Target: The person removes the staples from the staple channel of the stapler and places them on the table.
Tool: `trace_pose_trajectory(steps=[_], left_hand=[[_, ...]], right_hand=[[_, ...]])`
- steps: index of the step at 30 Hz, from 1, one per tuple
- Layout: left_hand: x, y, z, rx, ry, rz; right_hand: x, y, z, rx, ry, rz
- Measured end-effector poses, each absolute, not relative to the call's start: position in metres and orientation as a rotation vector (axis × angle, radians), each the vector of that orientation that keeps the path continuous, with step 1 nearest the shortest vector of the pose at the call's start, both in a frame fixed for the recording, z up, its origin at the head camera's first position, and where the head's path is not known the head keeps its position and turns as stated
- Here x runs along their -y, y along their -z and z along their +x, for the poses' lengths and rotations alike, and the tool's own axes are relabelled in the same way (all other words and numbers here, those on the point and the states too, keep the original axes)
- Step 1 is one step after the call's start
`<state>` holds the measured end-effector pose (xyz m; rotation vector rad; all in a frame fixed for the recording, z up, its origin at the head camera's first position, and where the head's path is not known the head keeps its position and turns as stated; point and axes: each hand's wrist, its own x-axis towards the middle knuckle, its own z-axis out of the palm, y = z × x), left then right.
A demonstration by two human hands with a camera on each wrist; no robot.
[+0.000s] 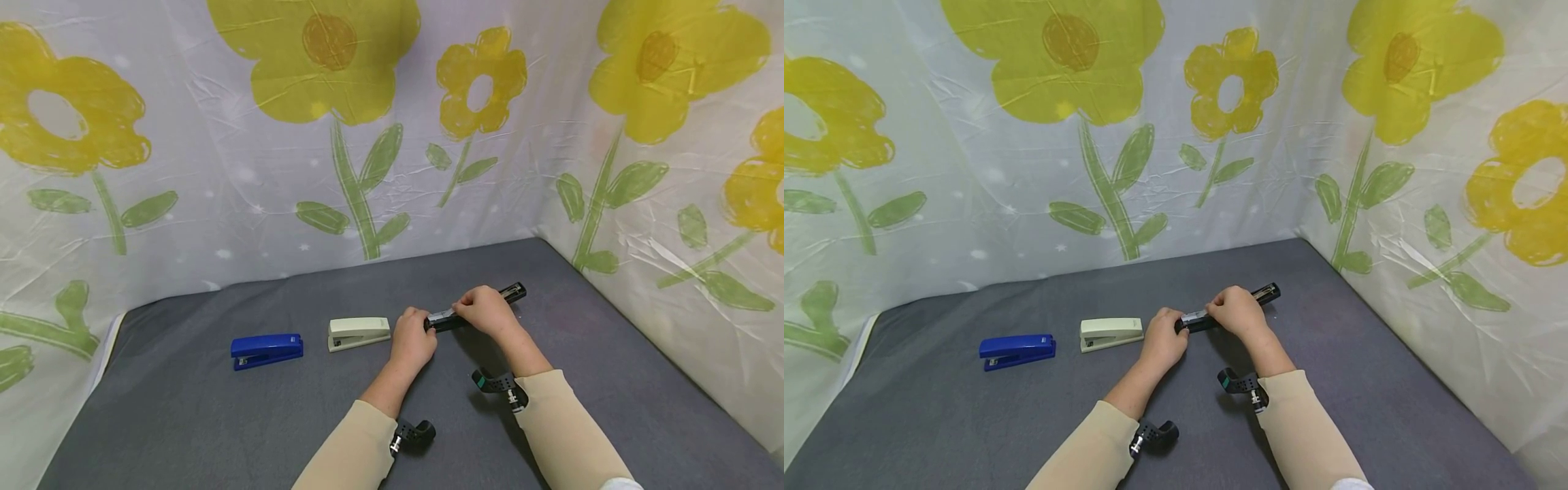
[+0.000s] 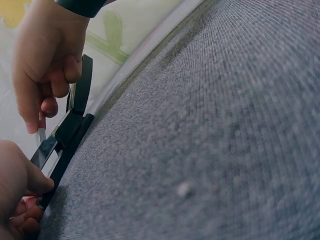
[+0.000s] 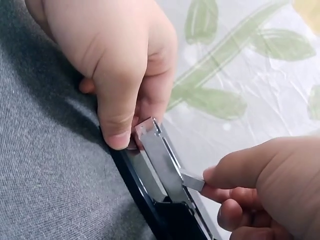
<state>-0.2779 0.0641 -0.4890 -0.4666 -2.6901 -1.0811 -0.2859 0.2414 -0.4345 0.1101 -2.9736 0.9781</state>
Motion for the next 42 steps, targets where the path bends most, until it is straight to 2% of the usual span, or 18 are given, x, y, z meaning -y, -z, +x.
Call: trace_pose_trajectory(steps=[20,28,42], left_hand=[[-0.062,0.488,-0.276,2.664,1.103,-0.472],[-0.063,0.489,-0.279,2.684,1.082,-0.45],[-0.061,0.488,-0.277,2.7,1.104,-0.46]], right_hand=[[-0.248,0.429,-0.287,2.893,-1.319,-0.132],[-0.257,0.42,-0.285,2.851,-1.598,-0.16],[-0.271,0.409,-0.277,2.837,-1.733,-0.197]])
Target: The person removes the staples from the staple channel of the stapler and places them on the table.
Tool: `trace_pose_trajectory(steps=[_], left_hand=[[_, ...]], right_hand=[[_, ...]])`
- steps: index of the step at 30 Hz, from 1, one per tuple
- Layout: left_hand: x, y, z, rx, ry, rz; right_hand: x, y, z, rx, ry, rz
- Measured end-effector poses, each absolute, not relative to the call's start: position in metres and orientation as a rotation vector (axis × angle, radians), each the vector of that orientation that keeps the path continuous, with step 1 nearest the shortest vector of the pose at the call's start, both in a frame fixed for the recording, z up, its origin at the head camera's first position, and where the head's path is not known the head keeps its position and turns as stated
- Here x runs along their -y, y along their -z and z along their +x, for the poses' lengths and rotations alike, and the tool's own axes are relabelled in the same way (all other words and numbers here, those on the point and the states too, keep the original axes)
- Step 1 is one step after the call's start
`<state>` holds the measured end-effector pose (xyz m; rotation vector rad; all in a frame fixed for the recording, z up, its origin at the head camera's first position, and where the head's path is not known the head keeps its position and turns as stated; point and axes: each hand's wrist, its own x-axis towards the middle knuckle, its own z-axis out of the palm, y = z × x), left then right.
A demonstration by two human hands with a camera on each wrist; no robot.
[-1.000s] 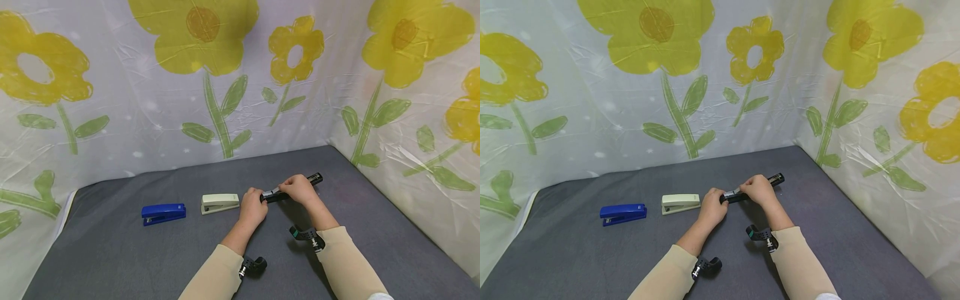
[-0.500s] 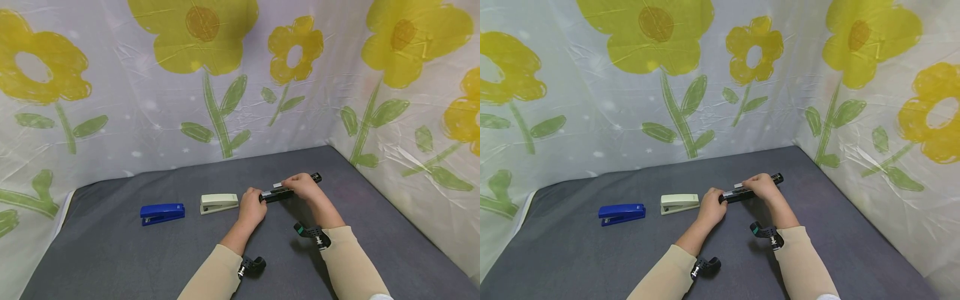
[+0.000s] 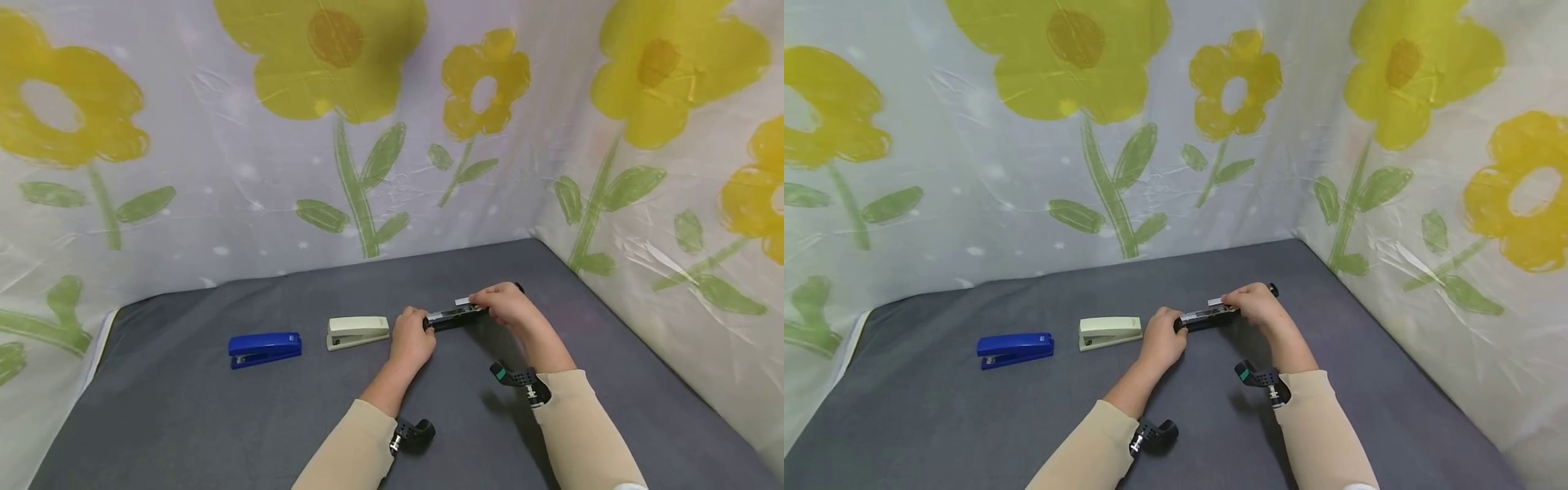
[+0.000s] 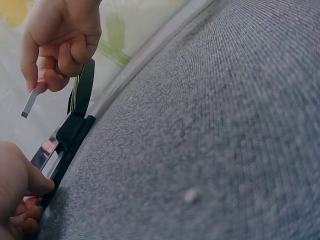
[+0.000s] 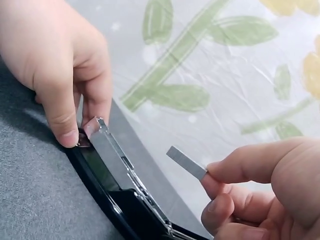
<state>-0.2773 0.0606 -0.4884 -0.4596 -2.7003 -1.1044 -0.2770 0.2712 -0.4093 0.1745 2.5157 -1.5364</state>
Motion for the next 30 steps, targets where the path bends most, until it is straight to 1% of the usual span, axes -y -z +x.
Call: trace_pose_trajectory(steps=[14,24,30], left_hand=[[-0.067,0.487,-0.28,2.713,1.105,-0.439],[-0.067,0.484,-0.279,2.727,1.131,-0.442],[-0.066,0.482,-0.279,2.72,1.13,-0.44]], right_hand=[[-0.302,0.408,-0.264,-2.474,1.524,0.193],[-0.314,0.417,-0.254,-2.457,1.474,0.206],[-0.317,0.422,-0.249,-2.423,1.472,0.157]])
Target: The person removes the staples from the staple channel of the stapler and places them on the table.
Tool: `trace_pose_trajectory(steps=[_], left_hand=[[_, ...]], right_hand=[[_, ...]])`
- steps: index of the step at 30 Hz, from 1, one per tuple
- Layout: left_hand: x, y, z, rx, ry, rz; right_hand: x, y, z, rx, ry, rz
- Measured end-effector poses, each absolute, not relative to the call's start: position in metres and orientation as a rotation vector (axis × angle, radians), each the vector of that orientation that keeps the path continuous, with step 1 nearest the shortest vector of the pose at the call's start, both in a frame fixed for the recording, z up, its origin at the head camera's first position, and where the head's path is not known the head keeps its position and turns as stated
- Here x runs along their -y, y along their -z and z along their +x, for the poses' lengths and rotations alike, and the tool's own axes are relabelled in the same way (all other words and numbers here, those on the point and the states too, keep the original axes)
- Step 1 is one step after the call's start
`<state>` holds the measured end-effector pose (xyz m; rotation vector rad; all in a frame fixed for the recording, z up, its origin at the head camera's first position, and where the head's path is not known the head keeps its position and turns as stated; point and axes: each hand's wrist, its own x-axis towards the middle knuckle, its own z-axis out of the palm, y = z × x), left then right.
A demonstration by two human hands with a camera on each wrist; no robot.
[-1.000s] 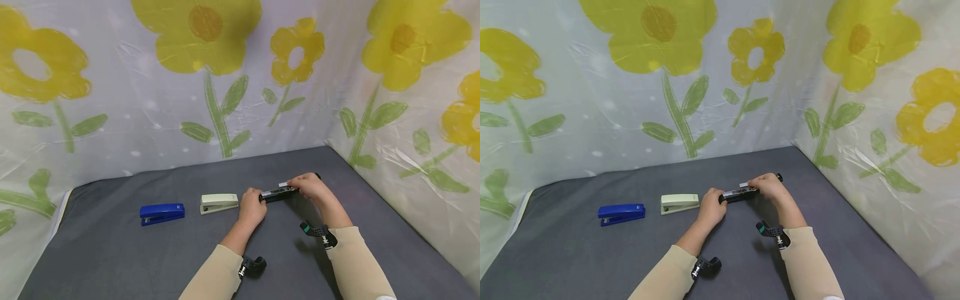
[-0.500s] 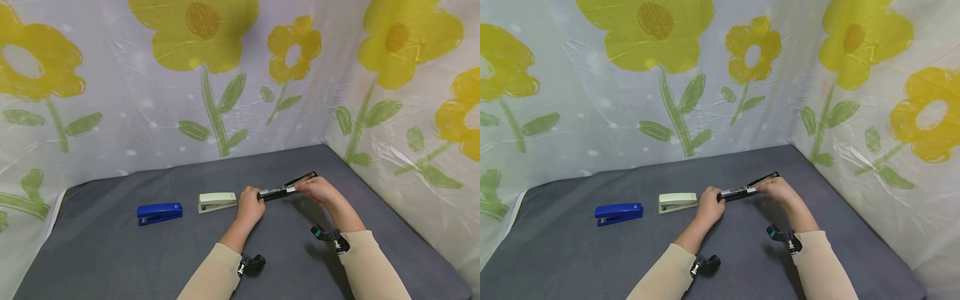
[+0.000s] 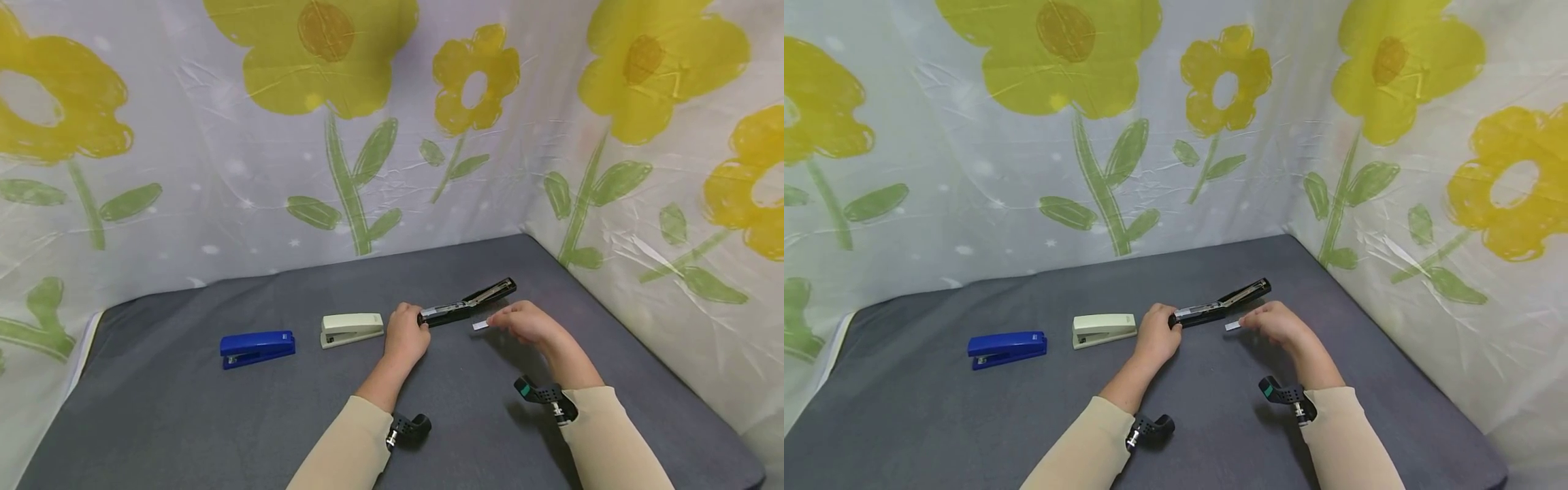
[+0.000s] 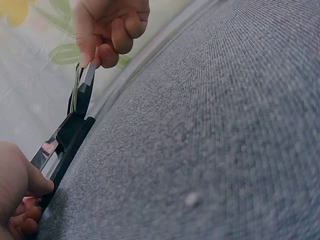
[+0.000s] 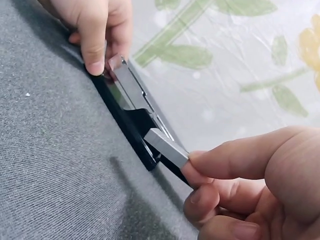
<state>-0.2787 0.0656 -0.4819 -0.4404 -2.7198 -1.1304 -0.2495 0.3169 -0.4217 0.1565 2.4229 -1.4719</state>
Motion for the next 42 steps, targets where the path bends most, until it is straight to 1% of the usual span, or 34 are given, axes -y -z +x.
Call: trace_pose_trajectory(steps=[10,20,32,42], left_hand=[[-0.064,0.48,-0.278,2.712,1.12,-0.443],[-0.065,0.481,-0.277,2.725,1.099,-0.438],[-0.063,0.481,-0.275,2.649,1.102,-0.449],[-0.064,0.483,-0.278,2.707,1.097,-0.421]], right_hand=[[-0.314,0.432,-0.251,-2.414,1.446,0.084],[-0.306,0.439,-0.251,-2.434,1.403,0.097],[-0.295,0.441,-0.249,-2.696,1.198,0.04],[-0.293,0.438,-0.252,-2.718,1.064,0.046]])
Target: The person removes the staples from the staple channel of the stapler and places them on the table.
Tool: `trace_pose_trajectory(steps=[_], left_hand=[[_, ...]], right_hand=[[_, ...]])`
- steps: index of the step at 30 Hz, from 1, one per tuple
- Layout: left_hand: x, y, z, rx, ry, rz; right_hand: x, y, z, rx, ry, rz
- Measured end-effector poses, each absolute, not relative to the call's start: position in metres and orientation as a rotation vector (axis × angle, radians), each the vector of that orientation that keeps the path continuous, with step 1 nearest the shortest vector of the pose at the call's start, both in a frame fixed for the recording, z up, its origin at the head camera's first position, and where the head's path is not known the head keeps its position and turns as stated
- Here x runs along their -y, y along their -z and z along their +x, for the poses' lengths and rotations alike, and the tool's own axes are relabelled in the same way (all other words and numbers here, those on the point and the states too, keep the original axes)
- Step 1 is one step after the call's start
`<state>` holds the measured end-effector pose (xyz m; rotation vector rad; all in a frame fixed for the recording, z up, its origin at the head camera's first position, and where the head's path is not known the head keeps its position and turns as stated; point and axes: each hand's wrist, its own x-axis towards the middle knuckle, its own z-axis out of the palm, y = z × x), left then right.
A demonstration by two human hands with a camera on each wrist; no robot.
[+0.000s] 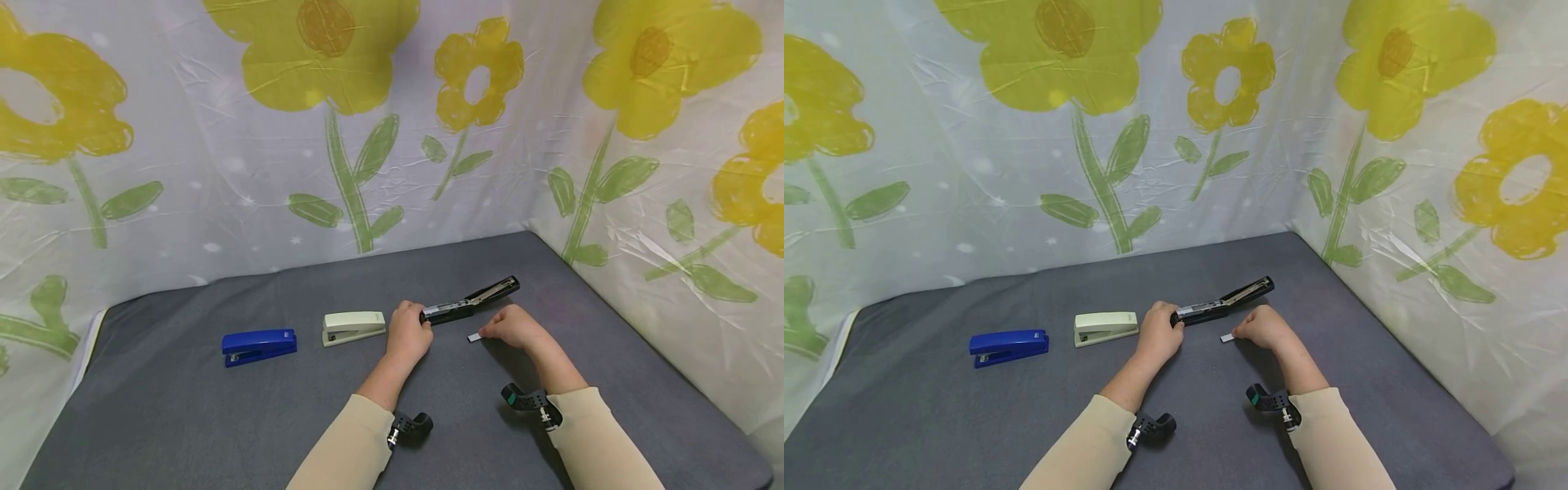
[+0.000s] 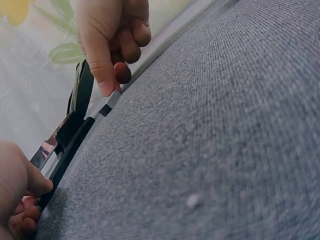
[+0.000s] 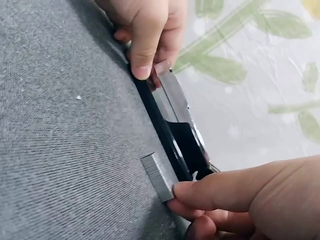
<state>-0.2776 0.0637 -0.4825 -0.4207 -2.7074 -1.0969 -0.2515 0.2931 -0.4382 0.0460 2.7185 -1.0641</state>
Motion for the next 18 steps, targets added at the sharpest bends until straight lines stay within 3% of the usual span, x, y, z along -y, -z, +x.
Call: trace_pose_trajectory(steps=[18], left_hand=[[-0.063,0.485,-0.28,2.696,1.116,-0.429]], right_hand=[[-0.297,0.393,-0.258,-2.635,1.069,0.16]])
